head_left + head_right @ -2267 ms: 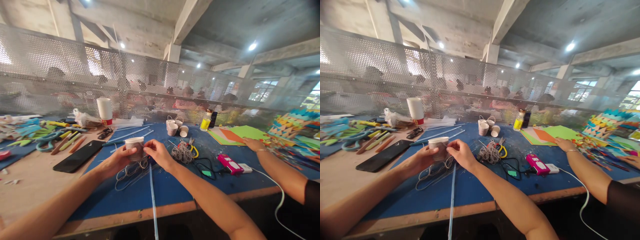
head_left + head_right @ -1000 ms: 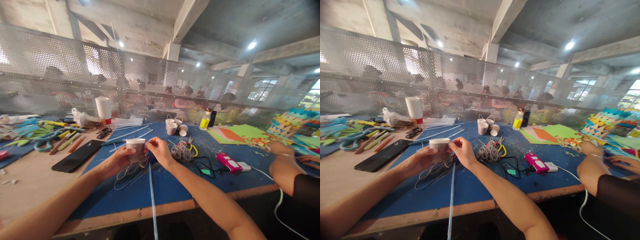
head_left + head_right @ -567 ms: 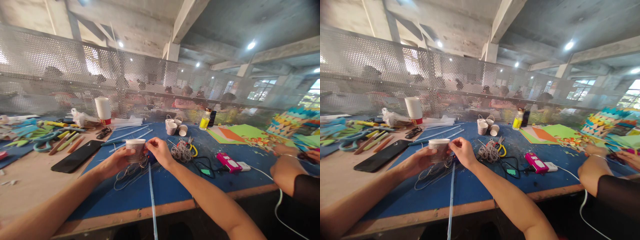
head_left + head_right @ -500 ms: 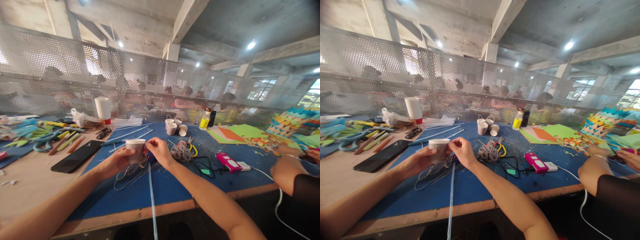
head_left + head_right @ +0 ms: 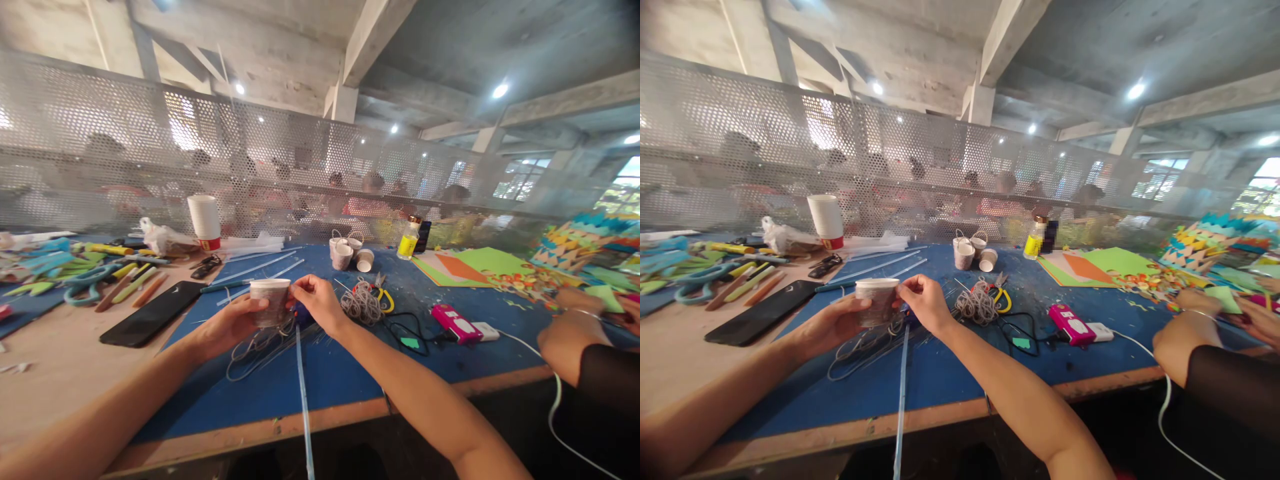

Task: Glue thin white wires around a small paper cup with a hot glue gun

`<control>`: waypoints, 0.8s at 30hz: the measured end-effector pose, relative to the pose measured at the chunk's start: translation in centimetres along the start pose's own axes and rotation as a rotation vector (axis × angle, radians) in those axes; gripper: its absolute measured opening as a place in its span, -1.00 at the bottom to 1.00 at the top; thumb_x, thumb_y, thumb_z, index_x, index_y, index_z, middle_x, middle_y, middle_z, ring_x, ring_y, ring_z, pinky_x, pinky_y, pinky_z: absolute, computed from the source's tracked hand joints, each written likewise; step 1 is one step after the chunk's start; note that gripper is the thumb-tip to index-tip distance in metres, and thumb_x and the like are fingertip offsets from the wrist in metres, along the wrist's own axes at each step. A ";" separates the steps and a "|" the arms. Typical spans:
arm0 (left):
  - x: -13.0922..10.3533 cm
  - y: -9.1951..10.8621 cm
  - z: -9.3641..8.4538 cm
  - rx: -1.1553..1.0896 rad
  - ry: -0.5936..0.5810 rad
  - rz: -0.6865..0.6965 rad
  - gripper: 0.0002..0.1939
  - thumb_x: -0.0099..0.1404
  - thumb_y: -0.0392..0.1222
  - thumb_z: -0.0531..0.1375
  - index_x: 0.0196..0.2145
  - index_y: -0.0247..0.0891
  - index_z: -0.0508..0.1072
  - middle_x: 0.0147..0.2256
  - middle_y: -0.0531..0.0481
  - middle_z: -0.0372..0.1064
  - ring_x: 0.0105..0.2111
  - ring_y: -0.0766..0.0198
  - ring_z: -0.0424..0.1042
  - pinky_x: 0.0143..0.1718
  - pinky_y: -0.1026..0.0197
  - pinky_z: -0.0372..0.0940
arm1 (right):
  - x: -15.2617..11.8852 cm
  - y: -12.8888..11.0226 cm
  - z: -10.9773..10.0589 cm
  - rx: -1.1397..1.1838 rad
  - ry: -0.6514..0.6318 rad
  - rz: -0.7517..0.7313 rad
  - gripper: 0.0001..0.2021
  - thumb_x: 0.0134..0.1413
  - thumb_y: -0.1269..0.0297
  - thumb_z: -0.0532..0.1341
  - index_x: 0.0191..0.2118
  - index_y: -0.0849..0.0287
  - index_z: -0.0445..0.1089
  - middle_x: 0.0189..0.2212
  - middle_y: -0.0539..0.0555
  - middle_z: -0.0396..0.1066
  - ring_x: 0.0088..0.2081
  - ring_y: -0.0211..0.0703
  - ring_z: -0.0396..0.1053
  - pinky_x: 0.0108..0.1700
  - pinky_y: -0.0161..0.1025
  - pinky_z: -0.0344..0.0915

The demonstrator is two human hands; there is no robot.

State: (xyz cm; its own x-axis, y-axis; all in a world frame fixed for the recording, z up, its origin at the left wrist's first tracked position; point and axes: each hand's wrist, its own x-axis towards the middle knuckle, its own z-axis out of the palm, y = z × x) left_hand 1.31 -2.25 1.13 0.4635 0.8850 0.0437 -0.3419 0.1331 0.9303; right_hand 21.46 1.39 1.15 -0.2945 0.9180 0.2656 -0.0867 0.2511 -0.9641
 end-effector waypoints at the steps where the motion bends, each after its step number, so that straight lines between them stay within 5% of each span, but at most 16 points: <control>1: 0.0 0.0 0.0 0.003 0.009 -0.003 -0.61 0.30 -0.19 0.25 0.07 -0.27 0.58 0.03 -0.20 0.57 0.03 -0.04 0.53 0.07 0.12 0.39 | 0.1 0.1 0.0 -0.002 0.001 -0.003 -0.74 0.06 0.06 0.35 -0.34 0.14 0.38 -0.50 -0.01 0.52 -0.41 -0.12 0.54 -0.32 -0.25 0.41; 11: 0.5 0.0 0.5 0.084 0.108 0.043 -0.46 0.19 -0.11 0.38 0.12 -0.24 0.52 0.06 -0.23 0.55 0.01 -0.06 0.56 0.03 0.07 0.45 | 0.5 0.4 -0.2 -0.020 0.056 -0.033 -0.77 0.04 0.12 0.34 -0.38 0.16 0.38 -0.49 -0.02 0.51 -0.42 -0.15 0.54 -0.32 -0.29 0.37; 24: 0.6 -0.5 1.1 0.202 0.166 0.077 -0.62 0.18 -0.16 0.40 -0.03 -0.21 0.61 -0.04 -0.17 0.58 -0.10 0.09 0.55 -0.04 0.20 0.39 | 0.1 0.0 0.3 -0.033 0.049 -0.007 -0.80 0.04 0.16 0.33 -0.37 0.16 0.37 -0.49 -0.03 0.50 -0.45 -0.16 0.54 -0.34 -0.28 0.38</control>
State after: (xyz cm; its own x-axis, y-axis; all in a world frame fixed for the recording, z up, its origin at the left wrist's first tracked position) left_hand 2.66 -2.31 1.06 0.2962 0.9524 0.0724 -0.1929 -0.0146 0.9811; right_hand 21.13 1.41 1.15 -0.2473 0.9297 0.2728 -0.0571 0.2671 -0.9620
